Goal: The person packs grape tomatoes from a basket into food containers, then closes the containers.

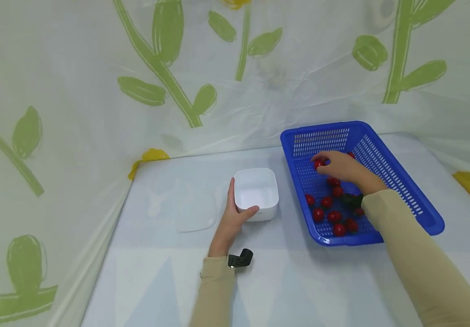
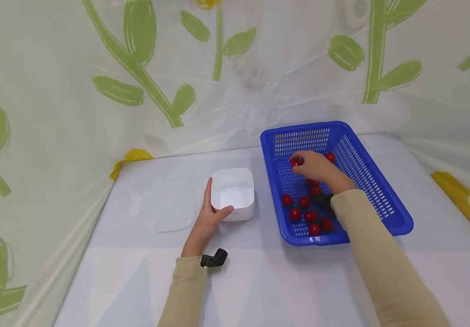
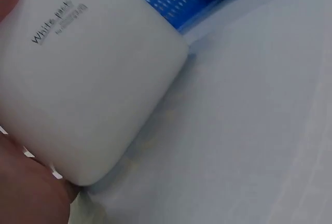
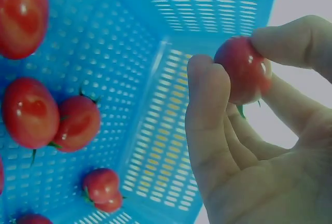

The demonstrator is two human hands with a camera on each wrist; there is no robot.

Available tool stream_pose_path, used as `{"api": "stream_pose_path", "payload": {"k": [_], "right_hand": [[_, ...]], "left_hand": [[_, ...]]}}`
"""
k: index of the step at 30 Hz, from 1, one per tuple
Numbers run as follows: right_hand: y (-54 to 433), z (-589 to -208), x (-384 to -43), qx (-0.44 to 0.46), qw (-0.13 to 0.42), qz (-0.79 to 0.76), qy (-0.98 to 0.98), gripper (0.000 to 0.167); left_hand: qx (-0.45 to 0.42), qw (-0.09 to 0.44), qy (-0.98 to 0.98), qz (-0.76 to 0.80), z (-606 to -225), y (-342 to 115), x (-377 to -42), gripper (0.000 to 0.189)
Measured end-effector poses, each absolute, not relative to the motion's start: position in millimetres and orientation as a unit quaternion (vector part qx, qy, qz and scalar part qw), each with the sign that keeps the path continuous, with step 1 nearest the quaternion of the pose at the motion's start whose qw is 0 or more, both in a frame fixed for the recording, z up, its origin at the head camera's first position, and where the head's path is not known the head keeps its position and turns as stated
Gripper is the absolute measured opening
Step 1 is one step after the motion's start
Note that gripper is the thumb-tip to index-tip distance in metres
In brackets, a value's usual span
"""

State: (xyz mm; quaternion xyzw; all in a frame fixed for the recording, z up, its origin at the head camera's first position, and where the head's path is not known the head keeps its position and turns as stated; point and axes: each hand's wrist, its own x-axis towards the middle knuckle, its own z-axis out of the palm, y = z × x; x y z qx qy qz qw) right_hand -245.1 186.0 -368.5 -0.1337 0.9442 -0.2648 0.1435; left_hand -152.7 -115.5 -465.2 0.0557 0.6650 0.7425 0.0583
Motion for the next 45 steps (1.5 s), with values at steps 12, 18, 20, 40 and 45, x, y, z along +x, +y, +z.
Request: {"api": "stream_pose_path", "payload": {"k": [12, 18, 20, 40, 45], "right_hand": [[181, -357, -225, -0.145, 0.094, -0.328, 0.929, 0.041], [166, -346, -210, -0.146, 0.079, -0.342, 0.925, 0.048], [159, -343, -203, -0.145, 0.069, -0.362, 0.918, 0.048], [106, -355, -145, -0.114, -0.074, -0.474, 0.870, 0.045], [97, -361, -142, -0.117, -0.085, -0.501, 0.853, 0.043]], "left_hand": [[0.061, 0.055, 0.703, 0.706, -448, -123, -147, 0.105], [0.061, 0.051, 0.697, 0.713, -450, -123, -148, 0.101], [0.057, 0.050, 0.699, 0.711, -451, -125, -147, 0.100], [0.078, 0.099, 0.717, 0.686, -466, -140, -152, 0.096], [0.105, 0.124, 0.689, 0.707, -449, -142, -147, 0.092]]}}
